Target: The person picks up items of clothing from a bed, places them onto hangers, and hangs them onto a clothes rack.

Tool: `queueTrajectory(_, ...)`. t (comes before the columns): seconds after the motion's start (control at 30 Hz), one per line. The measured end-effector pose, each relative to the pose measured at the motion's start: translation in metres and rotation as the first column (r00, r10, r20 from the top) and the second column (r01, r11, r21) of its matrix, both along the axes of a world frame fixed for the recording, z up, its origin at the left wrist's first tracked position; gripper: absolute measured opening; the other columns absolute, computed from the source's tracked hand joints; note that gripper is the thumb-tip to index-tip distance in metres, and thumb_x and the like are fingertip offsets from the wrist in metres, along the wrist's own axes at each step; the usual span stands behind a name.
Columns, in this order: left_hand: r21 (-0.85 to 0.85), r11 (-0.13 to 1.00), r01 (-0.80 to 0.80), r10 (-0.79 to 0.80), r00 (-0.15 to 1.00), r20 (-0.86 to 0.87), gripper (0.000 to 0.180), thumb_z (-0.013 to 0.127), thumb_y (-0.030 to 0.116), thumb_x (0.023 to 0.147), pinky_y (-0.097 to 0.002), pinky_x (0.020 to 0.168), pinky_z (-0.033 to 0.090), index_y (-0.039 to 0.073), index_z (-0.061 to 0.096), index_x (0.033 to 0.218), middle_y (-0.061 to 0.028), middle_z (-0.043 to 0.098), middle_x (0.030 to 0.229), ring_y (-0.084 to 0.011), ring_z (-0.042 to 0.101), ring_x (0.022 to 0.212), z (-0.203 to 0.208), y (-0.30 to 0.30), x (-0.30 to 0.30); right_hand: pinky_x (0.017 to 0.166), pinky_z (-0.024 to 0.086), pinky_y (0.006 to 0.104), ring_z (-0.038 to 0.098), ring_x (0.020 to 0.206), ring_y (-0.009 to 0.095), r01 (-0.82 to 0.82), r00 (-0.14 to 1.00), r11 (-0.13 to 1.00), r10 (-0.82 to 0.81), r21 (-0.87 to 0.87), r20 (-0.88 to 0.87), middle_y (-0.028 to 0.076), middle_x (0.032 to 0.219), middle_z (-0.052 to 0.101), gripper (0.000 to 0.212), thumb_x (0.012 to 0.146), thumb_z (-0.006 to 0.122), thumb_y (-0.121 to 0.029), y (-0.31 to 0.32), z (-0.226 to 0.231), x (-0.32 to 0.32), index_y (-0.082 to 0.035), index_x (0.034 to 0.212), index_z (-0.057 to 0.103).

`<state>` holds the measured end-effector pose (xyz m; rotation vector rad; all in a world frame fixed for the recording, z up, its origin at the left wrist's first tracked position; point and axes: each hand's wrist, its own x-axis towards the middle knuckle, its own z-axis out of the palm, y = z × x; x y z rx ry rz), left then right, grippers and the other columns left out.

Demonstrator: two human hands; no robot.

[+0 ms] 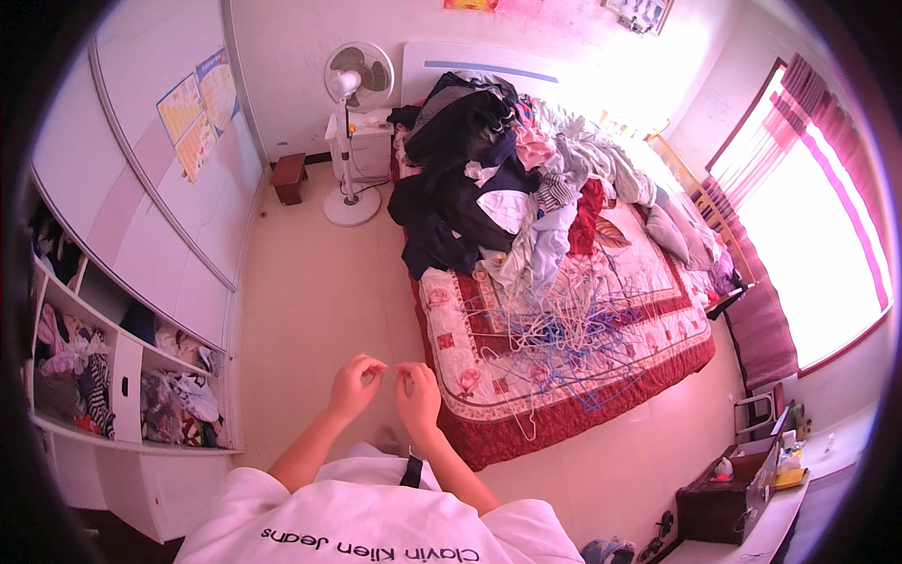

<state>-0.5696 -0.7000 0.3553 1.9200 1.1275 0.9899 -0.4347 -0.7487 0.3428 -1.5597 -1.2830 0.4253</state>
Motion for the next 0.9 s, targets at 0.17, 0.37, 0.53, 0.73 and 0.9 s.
queueTrajectory(0.17,-0.023,0.999,-0.022,0.022,1.000,-0.011,0.011,0.063,0.001,0.080,-0.0299,0.068,0.051,0.005,0.064,0.089,-0.0084,0.062,0.086,-0.0210,0.064,0.075,-0.002,0.051,-0.017,0.072,0.048,0.0352,0.059,0.084,0.028,-0.018,1.000,1.000,0.018,-0.007,0.002,0.010,0.087,0.059,0.010,0.079,0.061,0.000,0.050,-0.010,-0.019,-0.003,0.089,0.060)
queueTrajectory(0.37,-0.073,0.997,-0.008,0.007,1.000,-0.020,0.010,0.064,0.002,0.079,-0.0309,0.068,0.051,0.004,0.064,0.089,-0.0081,0.062,0.085,-0.0209,0.064,0.075,-0.017,0.100,-0.008,0.070,0.048,0.0352,0.059,0.082,0.029,0.003,1.000,0.999,-0.004,-0.043,-0.007,0.010,0.087,0.059,0.010,0.078,0.062,0.000,0.104,-0.014,-0.006,-0.003,0.088,0.060)
queueTrajectory(0.53,-0.086,0.994,0.072,-0.078,0.995,-0.067,0.011,0.066,0.003,0.077,-0.0328,0.069,0.051,0.004,0.064,0.088,-0.0090,0.062,0.084,-0.0228,0.064,0.076,-0.027,0.153,0.017,0.069,0.048,0.0351,0.059,0.083,0.029,0.003,1.000,0.999,-0.002,-0.051,0.017,0.010,0.087,0.059,0.011,0.079,0.061,0.000,0.161,-0.019,0.021,-0.003,0.090,0.060)
queueTrajectory(0.73,-0.041,0.998,0.056,-0.058,0.997,-0.060,0.011,0.065,0.004,0.077,-0.0333,0.067,0.051,0.003,0.063,0.088,-0.0102,0.063,0.084,-0.0252,0.064,0.077,-0.009,0.231,0.059,0.060,0.046,0.0302,0.058,0.069,0.023,-0.019,1.000,0.998,0.018,0.057,0.009,0.011,0.083,0.060,0.010,0.079,0.060,0.002,0.250,-0.005,0.063,-0.002,0.088,0.062)
queueTrajectory(0.9,0.003,0.999,0.043,-0.043,0.995,-0.090,0.011,0.064,0.001,0.077,-0.0331,0.067,0.051,0.003,0.063,0.088,-0.0102,0.063,0.085,-0.0248,0.065,0.078,0.005,0.292,0.100,0.059,0.047,0.0314,0.060,0.069,0.024,-0.037,0.997,0.995,0.030,0.097,0.064,0.010,0.081,0.062,0.010,0.079,0.062,0.000,0.306,0.005,0.102,-0.004,0.088,0.062)
